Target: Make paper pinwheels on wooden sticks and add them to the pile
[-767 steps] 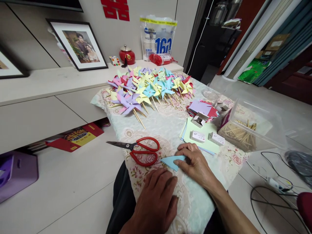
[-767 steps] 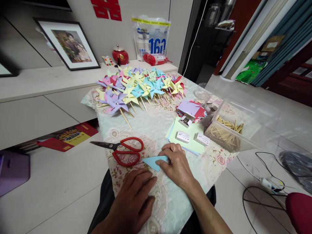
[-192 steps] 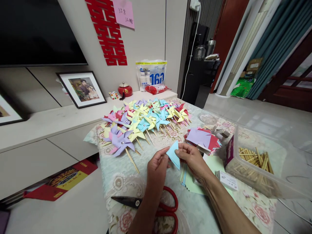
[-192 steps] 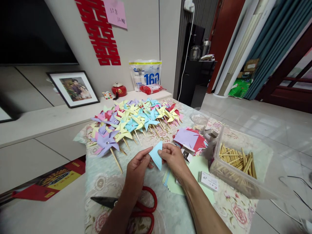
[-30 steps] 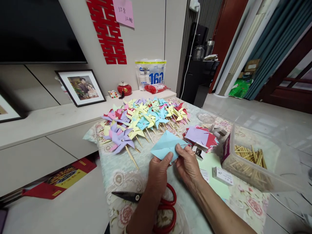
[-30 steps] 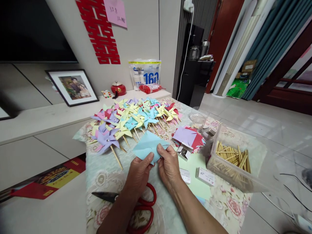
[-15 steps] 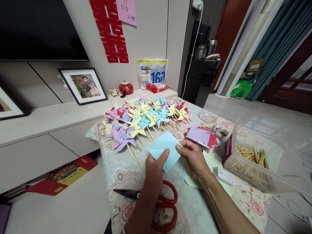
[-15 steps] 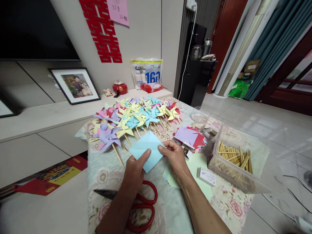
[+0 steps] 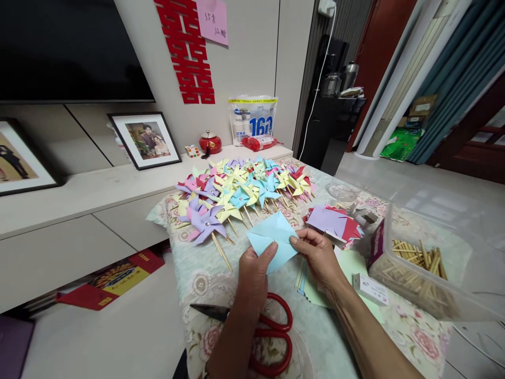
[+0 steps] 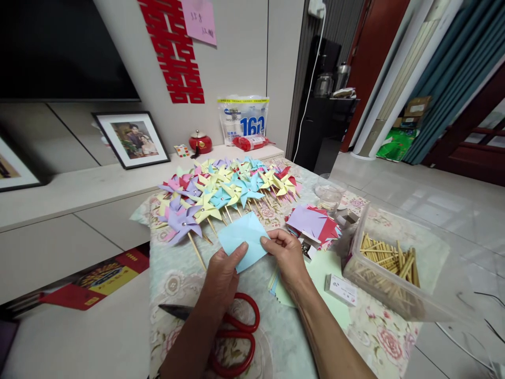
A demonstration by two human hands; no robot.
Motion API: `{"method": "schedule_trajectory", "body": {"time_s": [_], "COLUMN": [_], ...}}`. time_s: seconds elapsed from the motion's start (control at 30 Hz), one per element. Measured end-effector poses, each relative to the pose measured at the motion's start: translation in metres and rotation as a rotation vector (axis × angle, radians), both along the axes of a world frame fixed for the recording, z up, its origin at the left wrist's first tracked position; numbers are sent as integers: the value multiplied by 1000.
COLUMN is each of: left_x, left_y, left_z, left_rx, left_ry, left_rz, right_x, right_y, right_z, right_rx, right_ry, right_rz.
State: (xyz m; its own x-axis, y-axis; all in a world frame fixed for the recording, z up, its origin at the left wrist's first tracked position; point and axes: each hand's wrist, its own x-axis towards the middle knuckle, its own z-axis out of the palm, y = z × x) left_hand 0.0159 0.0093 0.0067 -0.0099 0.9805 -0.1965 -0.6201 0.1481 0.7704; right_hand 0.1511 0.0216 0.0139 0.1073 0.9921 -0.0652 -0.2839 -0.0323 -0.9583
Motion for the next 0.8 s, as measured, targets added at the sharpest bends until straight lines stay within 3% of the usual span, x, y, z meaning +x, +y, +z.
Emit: {"method": "schedule_trajectory", "body": {"time_s": [0.27, 0.47, 0.63, 0.8], "left_x": [-5, -8, -9, -10], "left_y": [-1, -2, -2, -1], "left_z": [5, 9, 12, 10], "left_rx": [-57, -95, -70, -83], "left_ry": [-6, 70, 117, 33], "left_rz": [57, 81, 19, 3], "right_x": [-1, 13, 17, 20], "right_y": [-1, 0, -4, -3], "right_z": [1, -1, 7, 7], "right_rx": [3, 193, 345, 499], "right_ry": [-22, -113, -289, -555], "right_rz": [73, -52, 105, 237]}}
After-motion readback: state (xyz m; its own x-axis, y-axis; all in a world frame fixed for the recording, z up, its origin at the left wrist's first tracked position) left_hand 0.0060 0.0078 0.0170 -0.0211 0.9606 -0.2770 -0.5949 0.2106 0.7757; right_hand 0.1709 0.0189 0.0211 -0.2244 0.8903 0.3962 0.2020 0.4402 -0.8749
